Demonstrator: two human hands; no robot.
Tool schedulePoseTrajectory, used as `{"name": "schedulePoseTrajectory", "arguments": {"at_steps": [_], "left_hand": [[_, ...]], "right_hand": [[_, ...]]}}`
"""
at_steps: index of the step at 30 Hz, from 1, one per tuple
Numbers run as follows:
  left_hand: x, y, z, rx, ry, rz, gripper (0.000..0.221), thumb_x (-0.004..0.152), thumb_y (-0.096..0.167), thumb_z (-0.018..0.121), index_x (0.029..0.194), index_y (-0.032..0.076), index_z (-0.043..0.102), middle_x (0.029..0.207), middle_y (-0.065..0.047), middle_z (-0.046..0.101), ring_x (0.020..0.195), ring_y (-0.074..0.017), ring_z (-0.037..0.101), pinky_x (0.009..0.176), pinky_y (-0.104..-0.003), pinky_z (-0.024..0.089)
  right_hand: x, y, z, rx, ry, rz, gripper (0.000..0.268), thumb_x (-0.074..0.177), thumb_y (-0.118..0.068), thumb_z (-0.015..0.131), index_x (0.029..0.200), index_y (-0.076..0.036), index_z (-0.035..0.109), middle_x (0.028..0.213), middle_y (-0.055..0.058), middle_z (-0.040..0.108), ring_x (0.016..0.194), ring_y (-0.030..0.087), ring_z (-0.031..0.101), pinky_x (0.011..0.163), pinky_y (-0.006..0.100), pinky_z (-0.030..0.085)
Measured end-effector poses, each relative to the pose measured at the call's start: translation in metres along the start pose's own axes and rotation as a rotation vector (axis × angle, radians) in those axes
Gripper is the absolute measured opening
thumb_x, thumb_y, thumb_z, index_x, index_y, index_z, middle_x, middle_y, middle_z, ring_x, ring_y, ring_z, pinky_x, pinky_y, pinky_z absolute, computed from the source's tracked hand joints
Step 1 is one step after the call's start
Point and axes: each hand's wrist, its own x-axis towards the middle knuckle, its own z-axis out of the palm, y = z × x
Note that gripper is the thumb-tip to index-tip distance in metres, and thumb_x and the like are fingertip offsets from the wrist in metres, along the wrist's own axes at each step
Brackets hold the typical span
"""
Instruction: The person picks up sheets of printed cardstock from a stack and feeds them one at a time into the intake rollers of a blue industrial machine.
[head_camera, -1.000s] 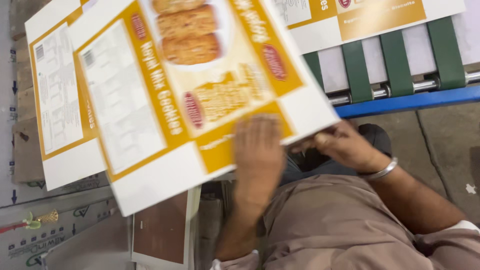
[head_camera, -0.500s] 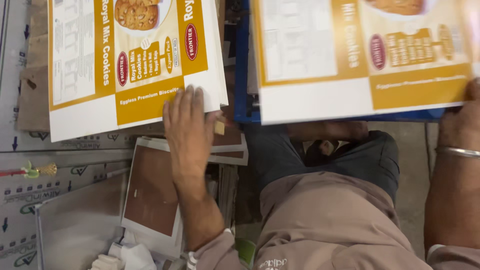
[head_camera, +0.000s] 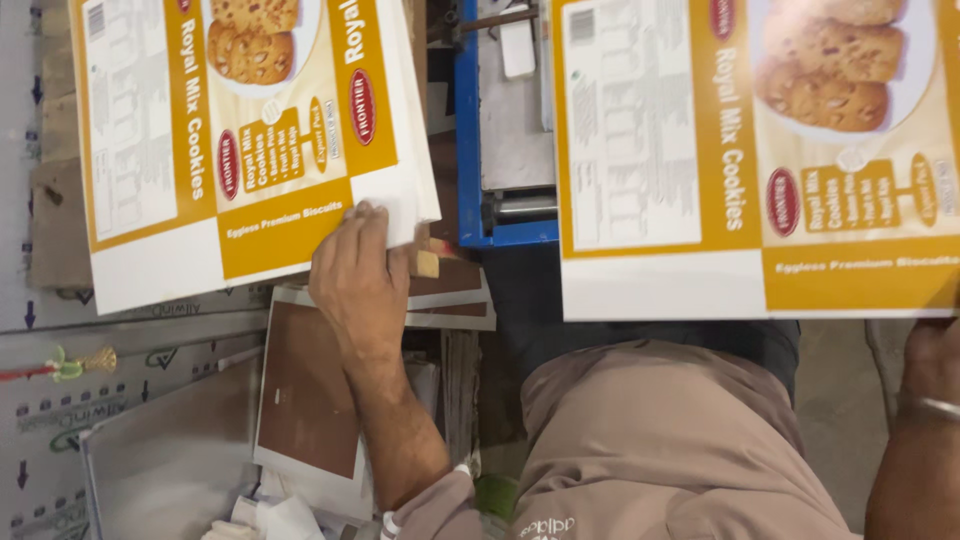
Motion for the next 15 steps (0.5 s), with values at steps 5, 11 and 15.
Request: {"name": "schedulePoseTrajectory", "arguments": {"at_steps": [5,11,15], "left_hand": [[-0.005,0.005,0.007,0.028,0.068,0.005,0.038,0.09,0.015,0.082,0.122,0.0,0.068,0.126,-0.018,0.07,0.121,-0.0362,0.066,0.103,-0.048,0.05],[-0.007,-0.003,0.013,0.031,0.053,-0.019,0.035,0.086,0.007,0.079,0.119,0.002,0.07,0.125,-0.014,0.073,0.121,-0.0331,0.068,0.103,-0.046,0.052],[-0.005,-0.006,0.013,0.033,0.028,-0.04,0.032,0.084,0.004,0.081,0.114,0.004,0.071,0.121,-0.011,0.074,0.117,-0.0318,0.07,0.1,-0.045,0.053]], "right_hand": [[-0.014,0.007,-0.014,0.032,0.046,0.029,0.046,0.119,-0.031,0.041,0.154,-0.001,0.047,0.156,0.016,0.059,0.149,0.024,0.059,0.128,0.041,0.048],[0.064,0.002,0.032,0.204,-0.03,-0.03,0.046,0.116,-0.028,0.043,0.153,0.0,0.049,0.157,0.015,0.06,0.15,0.025,0.058,0.131,0.041,0.046],[0.084,-0.017,0.074,0.427,0.026,0.058,0.041,0.113,-0.02,0.049,0.146,0.002,0.056,0.146,0.016,0.068,0.137,0.027,0.068,0.12,0.04,0.056]]}}
